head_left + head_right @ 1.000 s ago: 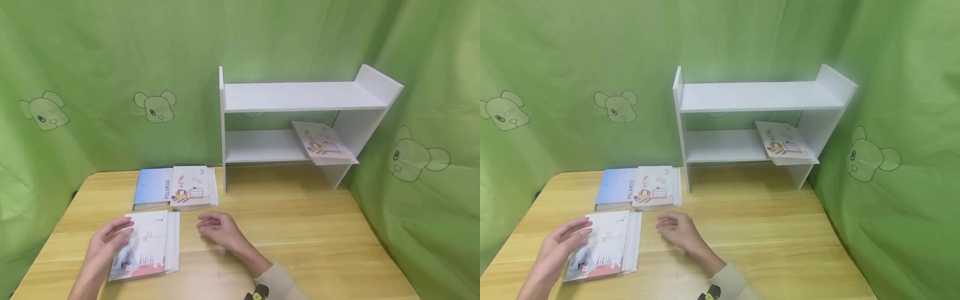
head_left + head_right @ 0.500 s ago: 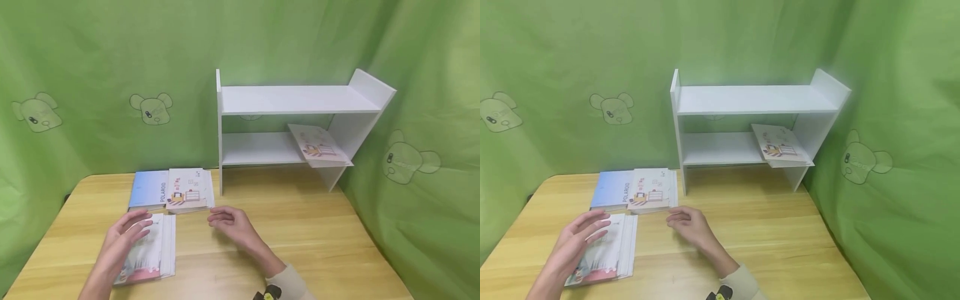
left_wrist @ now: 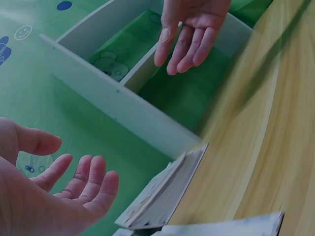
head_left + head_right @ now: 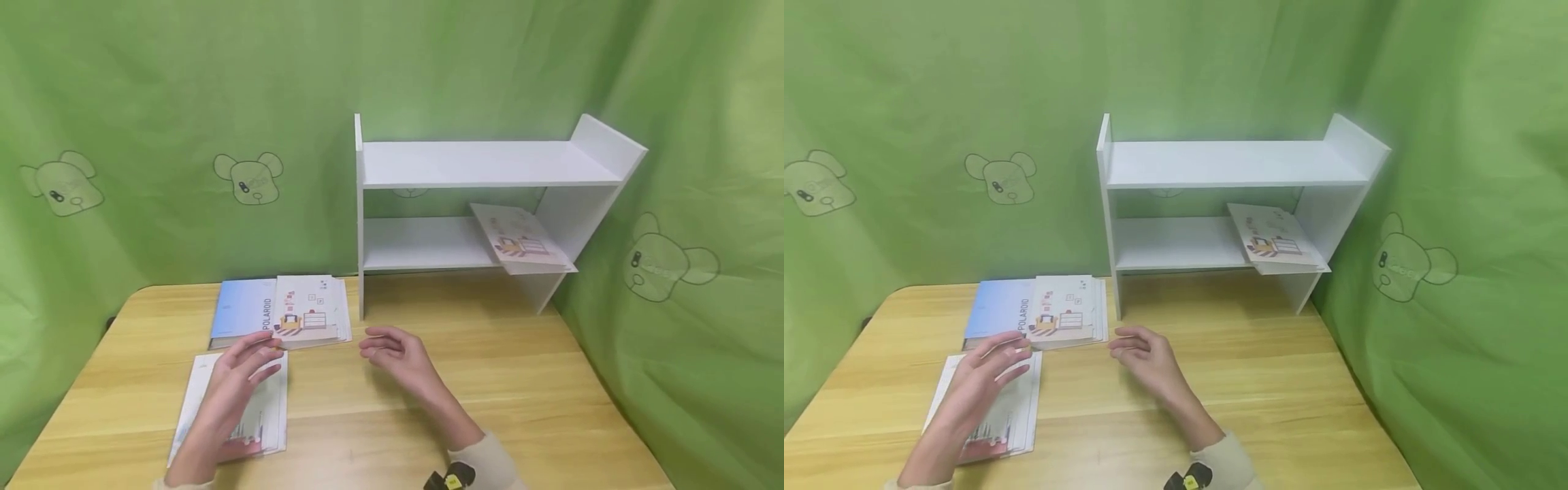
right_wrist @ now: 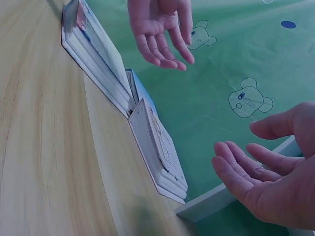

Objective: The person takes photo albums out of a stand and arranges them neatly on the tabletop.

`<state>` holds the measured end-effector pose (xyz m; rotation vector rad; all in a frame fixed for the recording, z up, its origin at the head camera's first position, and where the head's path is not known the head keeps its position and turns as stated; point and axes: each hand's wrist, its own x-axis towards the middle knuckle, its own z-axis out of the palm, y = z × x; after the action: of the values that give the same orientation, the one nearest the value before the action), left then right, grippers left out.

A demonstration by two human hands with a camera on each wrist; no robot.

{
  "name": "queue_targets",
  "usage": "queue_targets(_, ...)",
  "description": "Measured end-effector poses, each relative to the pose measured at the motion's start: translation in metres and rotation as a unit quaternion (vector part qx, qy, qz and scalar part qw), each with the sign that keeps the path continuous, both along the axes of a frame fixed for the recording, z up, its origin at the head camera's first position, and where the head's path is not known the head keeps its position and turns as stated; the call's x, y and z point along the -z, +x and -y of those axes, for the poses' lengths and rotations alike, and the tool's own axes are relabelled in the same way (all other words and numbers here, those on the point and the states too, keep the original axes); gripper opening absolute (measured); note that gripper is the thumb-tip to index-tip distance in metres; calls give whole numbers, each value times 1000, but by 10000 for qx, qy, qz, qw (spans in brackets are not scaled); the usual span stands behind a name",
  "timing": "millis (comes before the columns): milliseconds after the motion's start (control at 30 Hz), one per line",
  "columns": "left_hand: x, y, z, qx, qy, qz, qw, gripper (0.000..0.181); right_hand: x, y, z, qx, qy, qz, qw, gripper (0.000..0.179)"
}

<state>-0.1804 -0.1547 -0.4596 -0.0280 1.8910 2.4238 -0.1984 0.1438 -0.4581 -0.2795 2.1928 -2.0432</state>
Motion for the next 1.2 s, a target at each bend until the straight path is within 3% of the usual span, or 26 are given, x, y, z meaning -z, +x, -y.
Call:
queue_targets(433, 2, -9, -35, -233, 326, 296, 9988, 38, -1, -2, -16, 380, -18, -193, 9991, 37)
queue_targets(633, 4, -12, -50, -245, 463, 259, 9983, 38, 0, -2, -26, 605, -87, -179, 9980, 32)
queue_targets(1200, 7, -17, -84, -22, 492, 9, 9988, 40, 3, -1, -47, 688, -29, -390, 9969, 34)
